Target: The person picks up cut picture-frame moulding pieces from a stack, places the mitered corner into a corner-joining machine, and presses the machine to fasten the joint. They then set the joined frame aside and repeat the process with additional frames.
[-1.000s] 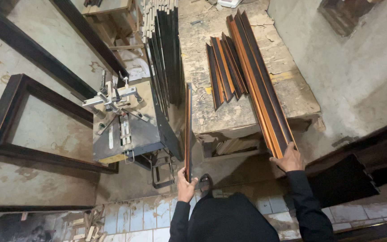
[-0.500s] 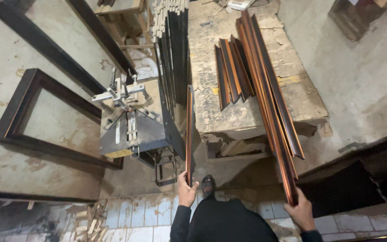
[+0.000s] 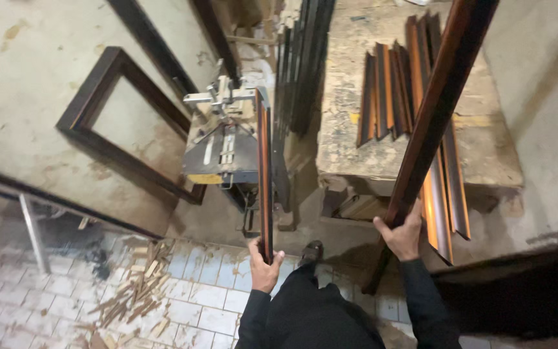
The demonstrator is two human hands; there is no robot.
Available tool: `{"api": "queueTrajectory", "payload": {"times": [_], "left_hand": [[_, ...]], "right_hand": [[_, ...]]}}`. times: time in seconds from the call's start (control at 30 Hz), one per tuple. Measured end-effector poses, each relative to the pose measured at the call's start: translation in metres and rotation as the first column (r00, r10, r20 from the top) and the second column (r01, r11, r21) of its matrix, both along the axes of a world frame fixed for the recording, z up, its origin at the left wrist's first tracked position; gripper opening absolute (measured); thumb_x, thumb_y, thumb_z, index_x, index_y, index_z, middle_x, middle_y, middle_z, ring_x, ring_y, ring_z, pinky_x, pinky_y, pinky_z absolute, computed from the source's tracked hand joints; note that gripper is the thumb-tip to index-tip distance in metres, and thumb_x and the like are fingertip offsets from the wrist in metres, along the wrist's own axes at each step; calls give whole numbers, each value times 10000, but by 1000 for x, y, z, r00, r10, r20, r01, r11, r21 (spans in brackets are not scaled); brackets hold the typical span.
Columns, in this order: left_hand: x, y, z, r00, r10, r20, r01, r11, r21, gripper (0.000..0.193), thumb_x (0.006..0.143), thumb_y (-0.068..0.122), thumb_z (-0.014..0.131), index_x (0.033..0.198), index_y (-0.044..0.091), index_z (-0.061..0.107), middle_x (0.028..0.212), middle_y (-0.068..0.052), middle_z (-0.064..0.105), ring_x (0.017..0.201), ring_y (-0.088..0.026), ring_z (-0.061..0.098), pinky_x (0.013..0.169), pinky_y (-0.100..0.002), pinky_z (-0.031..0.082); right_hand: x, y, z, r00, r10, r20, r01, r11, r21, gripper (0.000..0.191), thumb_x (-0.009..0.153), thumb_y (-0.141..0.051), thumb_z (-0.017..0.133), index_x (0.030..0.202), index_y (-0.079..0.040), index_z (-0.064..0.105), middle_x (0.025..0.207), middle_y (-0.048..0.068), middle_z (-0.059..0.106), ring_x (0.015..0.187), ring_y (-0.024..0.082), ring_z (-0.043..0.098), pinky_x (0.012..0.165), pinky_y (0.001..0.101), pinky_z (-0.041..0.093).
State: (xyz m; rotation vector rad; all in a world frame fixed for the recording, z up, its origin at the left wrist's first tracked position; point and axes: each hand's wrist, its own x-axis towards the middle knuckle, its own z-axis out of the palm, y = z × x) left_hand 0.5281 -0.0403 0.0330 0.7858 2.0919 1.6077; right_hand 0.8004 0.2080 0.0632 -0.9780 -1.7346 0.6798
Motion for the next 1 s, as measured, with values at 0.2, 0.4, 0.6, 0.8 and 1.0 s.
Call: {"api": "queueTrajectory", "payload": {"times": [0.2,0.4,0.6,0.8,1.0], "left_hand": [[-38,-39,11,982,176,-73,-170,982,79,679,765,259,868,1274,19,488,861,-90,673,781,-199,661,741,-360,549],[-105,-74,-6,912,261,-315,-255,965,61,713,812,288,864,1313,-6,452,987,-149,674,862,-275,660,784,-380,532],[-205,-108,-31,842,232,-486,-289,956,-44,622,796,211,855,1319,52,557,1139,-170,697,1019,-356,689,869,-442,532],[-330,-139,-47,801,71,-594,-297,909,-292,812,714,387,888,1429,213,545,1166,-106,686,1012,-348,652,812,-474,483],[-450,-133,-57,730,-240,-640,-253,775,-579,816,781,643,717,1516,399,459,924,-72,596,829,-297,628,748,-504,458]], "right_hand": [[-53,-8,16,997,63,-39,-62,998,6,611,826,-98,785,1323,-27,436,870,64,636,732,196,647,713,332,543],[-67,-27,5,991,119,54,-125,984,129,914,910,-217,826,1589,-48,239,937,102,649,770,255,660,707,377,540],[-123,-37,-42,962,68,265,-149,943,297,1090,900,-246,817,1713,-216,92,1025,221,693,826,408,681,720,470,549],[-189,-51,-91,750,183,636,-265,964,36,1002,860,-419,753,1673,-219,202,953,188,698,801,390,685,680,477,547],[-258,-44,-102,572,236,786,-161,971,-175,965,765,-632,676,1605,-351,293,961,169,725,839,399,708,682,511,552]]}}
